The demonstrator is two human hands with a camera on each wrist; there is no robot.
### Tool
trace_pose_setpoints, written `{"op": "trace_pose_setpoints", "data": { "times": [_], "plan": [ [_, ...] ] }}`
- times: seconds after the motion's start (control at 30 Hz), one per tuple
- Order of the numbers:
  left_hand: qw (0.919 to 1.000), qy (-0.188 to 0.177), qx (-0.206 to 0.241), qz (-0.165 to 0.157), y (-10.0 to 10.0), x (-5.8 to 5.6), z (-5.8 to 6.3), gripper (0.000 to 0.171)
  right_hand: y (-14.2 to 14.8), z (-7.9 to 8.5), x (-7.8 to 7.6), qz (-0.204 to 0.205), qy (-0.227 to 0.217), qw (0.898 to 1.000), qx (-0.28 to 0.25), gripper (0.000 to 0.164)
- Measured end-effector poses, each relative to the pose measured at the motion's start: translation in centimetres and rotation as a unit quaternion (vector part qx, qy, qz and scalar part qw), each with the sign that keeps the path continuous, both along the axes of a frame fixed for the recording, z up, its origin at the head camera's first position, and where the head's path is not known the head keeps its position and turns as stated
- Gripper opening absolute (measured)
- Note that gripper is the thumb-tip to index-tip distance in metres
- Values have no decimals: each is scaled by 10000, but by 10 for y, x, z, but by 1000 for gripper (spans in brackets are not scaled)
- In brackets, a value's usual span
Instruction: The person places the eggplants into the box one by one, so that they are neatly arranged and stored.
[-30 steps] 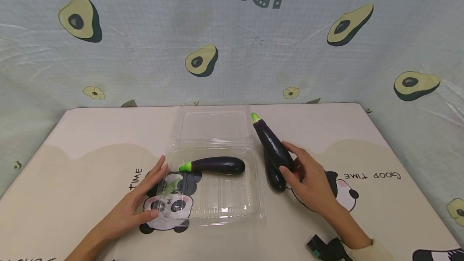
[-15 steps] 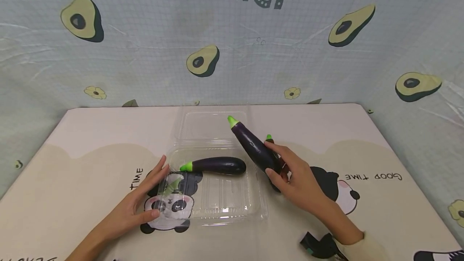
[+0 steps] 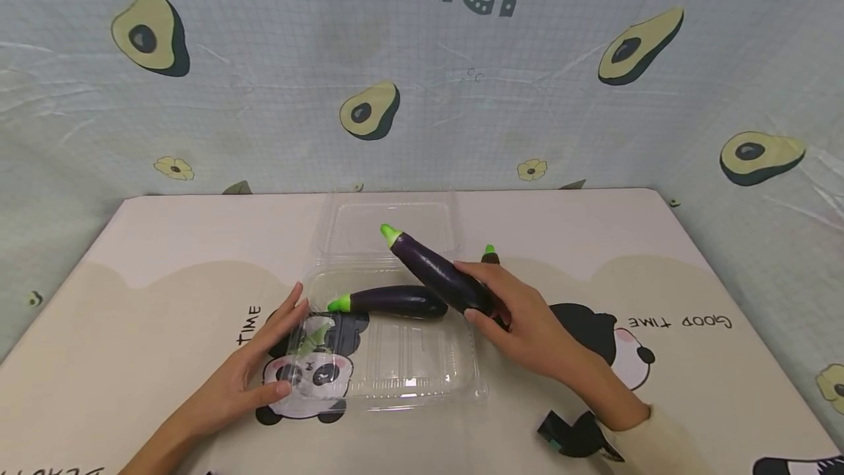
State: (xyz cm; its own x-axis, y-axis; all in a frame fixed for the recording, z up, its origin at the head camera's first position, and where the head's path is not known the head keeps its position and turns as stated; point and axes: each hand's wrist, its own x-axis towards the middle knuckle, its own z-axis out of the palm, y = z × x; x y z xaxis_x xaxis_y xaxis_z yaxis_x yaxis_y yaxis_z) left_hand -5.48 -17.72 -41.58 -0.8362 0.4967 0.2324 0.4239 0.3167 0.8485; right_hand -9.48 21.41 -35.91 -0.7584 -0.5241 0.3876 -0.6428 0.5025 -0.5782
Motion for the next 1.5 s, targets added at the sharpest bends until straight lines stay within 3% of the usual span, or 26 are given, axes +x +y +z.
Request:
{"op": "trace_pose_setpoints", "data": {
  "times": [0.37,0.53,0.67,0.93,1.27,1.5],
  "plan": [
    [10000,-10,22,-16,0,0,0,85,-10,1,-7,790,-17,9966,213,59],
    [10000,-7,6,0,0,0,0,85,-15,2,-10,1294,-106,9907,403,58],
    [10000,-33,33,-37,0,-1,0,85,-19,2,-11,1605,71,9854,559,56],
    [10000,-55,56,-42,-1,0,-1,85,-25,2,-14,1771,18,9794,972,52],
    [10000,-74,31,38,1,0,0,84,-30,5,-16,2032,463,9696,1285,50],
    [9999,-98,63,-15,0,-1,0,84,-34,3,-17,1952,537,9658,1618,49]
  ]
}}
